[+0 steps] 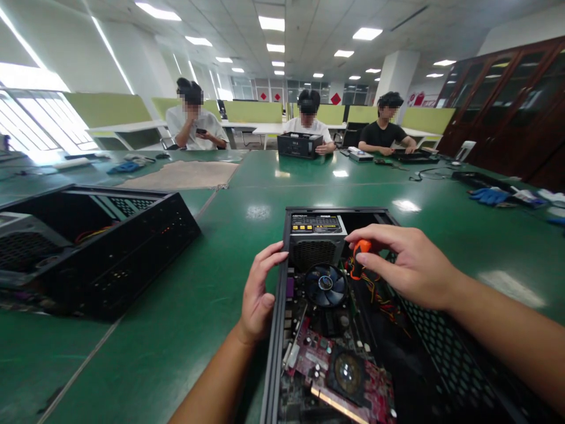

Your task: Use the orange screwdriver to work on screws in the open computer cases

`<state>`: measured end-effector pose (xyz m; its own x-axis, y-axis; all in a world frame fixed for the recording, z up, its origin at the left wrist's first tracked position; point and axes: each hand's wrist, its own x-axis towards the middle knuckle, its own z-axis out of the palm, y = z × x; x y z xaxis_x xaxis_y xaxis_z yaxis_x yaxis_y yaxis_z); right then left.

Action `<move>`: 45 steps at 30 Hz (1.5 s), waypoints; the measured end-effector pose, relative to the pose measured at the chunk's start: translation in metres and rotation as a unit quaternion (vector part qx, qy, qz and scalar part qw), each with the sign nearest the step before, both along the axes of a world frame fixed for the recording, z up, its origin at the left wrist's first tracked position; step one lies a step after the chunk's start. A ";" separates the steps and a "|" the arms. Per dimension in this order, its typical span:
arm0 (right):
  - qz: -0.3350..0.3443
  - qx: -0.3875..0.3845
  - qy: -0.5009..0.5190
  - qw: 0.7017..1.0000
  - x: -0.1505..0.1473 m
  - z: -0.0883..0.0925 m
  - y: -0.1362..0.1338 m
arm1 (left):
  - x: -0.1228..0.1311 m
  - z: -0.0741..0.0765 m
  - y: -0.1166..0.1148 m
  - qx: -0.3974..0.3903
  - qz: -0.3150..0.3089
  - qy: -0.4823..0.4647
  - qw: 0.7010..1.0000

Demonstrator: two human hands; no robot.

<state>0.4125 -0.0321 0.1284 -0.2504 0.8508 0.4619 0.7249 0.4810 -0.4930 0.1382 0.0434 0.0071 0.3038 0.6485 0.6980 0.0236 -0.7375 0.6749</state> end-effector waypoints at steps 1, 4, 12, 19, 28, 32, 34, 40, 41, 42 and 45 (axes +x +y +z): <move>0.001 -0.001 -0.004 1.000 0.000 0.000 0.000 | 0.000 0.000 0.000 0.000 -0.001 0.000 1.000; 0.001 -0.001 -0.013 1.000 0.000 -0.001 0.000 | 0.000 0.000 0.000 -0.002 -0.001 -0.001 1.000; -0.005 0.004 -0.009 1.000 0.001 0.001 -0.001 | 0.001 0.001 -0.001 -0.008 -0.002 -0.002 1.000; -0.010 0.015 -0.013 1.000 -0.001 0.000 -0.002 | 0.000 0.002 -0.002 -0.012 0.001 -0.001 1.000; -0.002 0.008 -0.006 1.000 0.000 0.000 -0.003 | 0.001 0.002 -0.002 -0.011 -0.007 -0.007 1.000; -0.003 0.007 -0.010 1.000 0.001 0.000 -0.003 | 0.000 0.003 -0.001 -0.008 -0.011 -0.006 1.000; -0.005 0.002 -0.009 1.000 0.000 0.000 -0.003 | 0.000 0.003 -0.001 -0.008 -0.013 -0.005 1.000; -0.020 0.001 -0.026 0.999 -0.003 0.000 -0.002 | 0.000 0.002 -0.001 -0.023 -0.006 -0.003 1.000; -0.024 0.001 -0.033 0.999 -0.003 0.001 -0.001 | 0.000 0.001 -0.001 -0.025 -0.006 -0.004 1.000; -0.024 0.004 -0.038 0.999 -0.003 0.001 -0.001 | 0.000 0.001 -0.001 -0.026 -0.006 -0.005 1.000; 0.008 0.018 -0.040 0.999 -0.002 0.000 0.001 | 0.000 0.001 -0.001 -0.027 -0.004 -0.007 1.000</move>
